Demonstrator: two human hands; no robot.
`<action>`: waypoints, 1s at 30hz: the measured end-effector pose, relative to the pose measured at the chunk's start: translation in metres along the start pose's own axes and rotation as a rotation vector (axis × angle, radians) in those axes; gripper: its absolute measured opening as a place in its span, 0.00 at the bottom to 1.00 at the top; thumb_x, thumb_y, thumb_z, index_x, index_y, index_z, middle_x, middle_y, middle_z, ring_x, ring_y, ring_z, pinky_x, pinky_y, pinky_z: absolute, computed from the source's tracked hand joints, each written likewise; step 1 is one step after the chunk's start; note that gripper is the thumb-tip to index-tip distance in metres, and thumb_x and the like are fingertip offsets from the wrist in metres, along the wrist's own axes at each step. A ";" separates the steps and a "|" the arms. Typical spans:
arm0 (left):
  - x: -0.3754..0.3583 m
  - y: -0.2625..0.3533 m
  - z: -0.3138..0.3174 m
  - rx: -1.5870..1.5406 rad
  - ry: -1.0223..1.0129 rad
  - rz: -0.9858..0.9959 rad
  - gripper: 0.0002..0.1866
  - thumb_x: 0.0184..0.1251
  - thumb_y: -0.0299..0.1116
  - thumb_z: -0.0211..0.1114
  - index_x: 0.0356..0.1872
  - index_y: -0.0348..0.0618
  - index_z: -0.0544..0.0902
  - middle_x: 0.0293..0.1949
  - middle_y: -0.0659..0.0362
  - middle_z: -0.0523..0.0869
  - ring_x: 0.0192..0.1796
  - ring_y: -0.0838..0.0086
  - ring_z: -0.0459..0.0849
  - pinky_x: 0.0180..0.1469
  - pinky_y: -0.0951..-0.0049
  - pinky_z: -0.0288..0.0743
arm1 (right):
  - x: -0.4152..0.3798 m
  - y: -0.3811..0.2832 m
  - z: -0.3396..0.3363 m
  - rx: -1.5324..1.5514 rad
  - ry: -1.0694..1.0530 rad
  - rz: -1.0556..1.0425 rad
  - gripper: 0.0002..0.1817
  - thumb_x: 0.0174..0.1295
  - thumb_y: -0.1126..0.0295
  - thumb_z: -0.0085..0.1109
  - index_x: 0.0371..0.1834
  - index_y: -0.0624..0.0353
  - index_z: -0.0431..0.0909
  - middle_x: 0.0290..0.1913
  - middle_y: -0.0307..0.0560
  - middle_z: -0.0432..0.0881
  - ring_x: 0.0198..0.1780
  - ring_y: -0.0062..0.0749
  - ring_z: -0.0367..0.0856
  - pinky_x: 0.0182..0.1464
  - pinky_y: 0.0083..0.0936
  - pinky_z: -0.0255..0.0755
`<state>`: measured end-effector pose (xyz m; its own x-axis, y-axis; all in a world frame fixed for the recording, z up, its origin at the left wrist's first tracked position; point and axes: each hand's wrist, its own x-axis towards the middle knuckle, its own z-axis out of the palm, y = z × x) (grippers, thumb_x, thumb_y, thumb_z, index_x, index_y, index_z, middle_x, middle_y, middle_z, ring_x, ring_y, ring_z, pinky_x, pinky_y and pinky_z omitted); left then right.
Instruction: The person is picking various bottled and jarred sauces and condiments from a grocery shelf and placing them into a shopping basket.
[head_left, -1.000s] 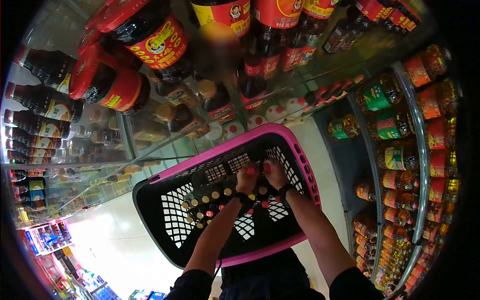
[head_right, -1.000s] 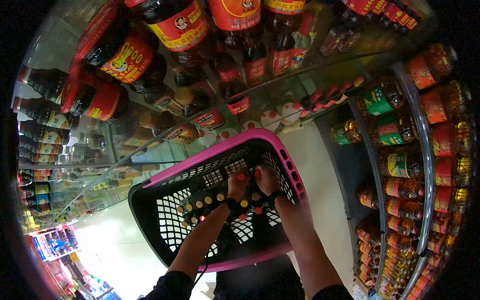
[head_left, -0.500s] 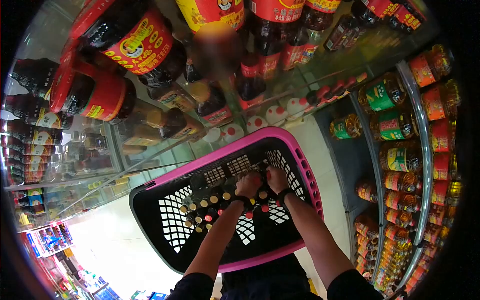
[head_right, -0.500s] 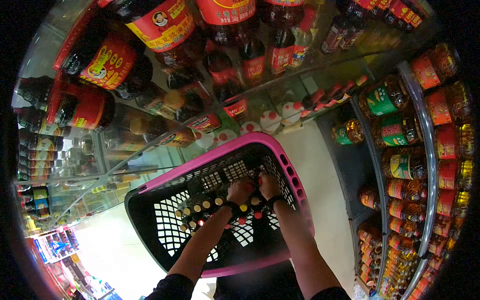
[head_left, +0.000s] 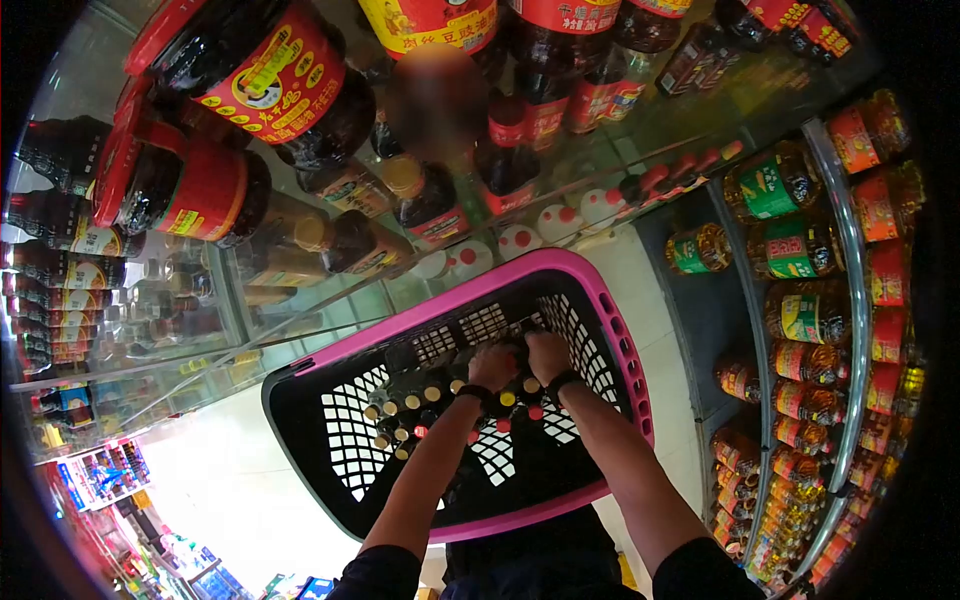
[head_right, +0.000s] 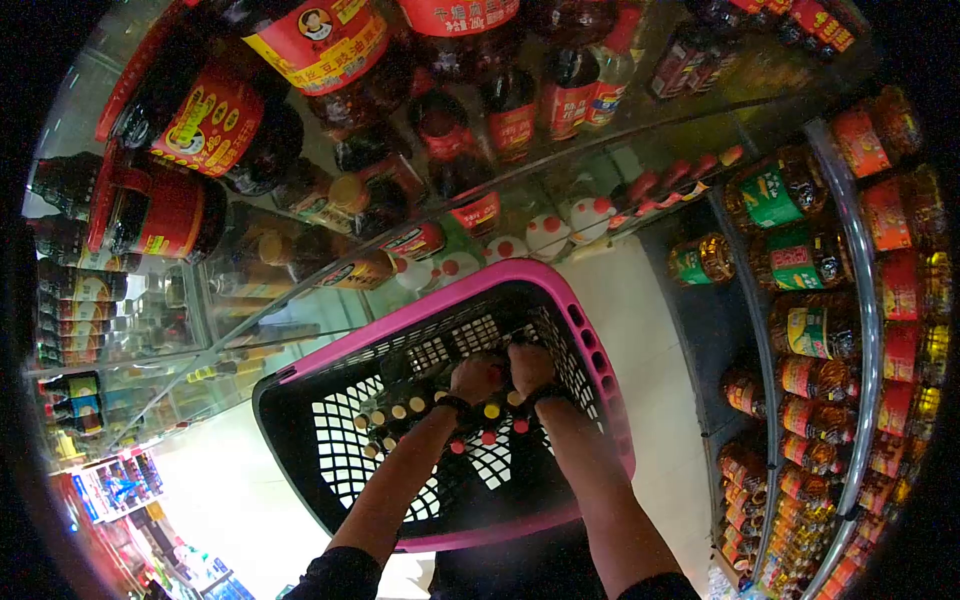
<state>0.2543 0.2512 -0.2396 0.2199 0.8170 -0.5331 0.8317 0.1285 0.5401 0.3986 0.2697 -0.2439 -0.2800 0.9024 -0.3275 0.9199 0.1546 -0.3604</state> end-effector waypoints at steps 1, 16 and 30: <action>-0.003 0.001 -0.001 0.001 -0.001 -0.002 0.20 0.44 0.44 0.68 0.43 0.57 0.81 0.43 0.54 0.81 0.45 0.56 0.79 0.52 0.59 0.71 | 0.000 -0.002 0.003 -0.032 -0.007 0.011 0.04 0.52 0.71 0.54 0.29 0.60 0.73 0.29 0.50 0.77 0.35 0.44 0.79 0.35 0.38 0.75; -0.044 0.017 -0.032 -0.246 0.129 -0.043 0.23 0.44 0.39 0.65 0.46 0.49 0.76 0.42 0.51 0.80 0.45 0.54 0.78 0.49 0.58 0.72 | -0.028 0.011 -0.013 0.305 0.096 0.050 0.12 0.43 0.72 0.57 0.33 0.62 0.75 0.35 0.55 0.78 0.41 0.50 0.76 0.42 0.38 0.71; -0.259 -0.024 -0.101 -1.218 0.554 -0.323 0.11 0.60 0.32 0.54 0.36 0.36 0.80 0.33 0.62 0.82 0.36 0.77 0.77 0.40 0.75 0.69 | -0.131 -0.054 -0.084 1.328 0.516 0.354 0.04 0.55 0.75 0.55 0.31 0.62 0.78 0.31 0.39 0.79 0.33 0.21 0.75 0.36 0.19 0.67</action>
<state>0.1257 0.0937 -0.0487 -0.3652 0.7355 -0.5707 -0.2242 0.5255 0.8207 0.4085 0.1767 -0.1081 0.2913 0.8984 -0.3287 -0.0847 -0.3180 -0.9443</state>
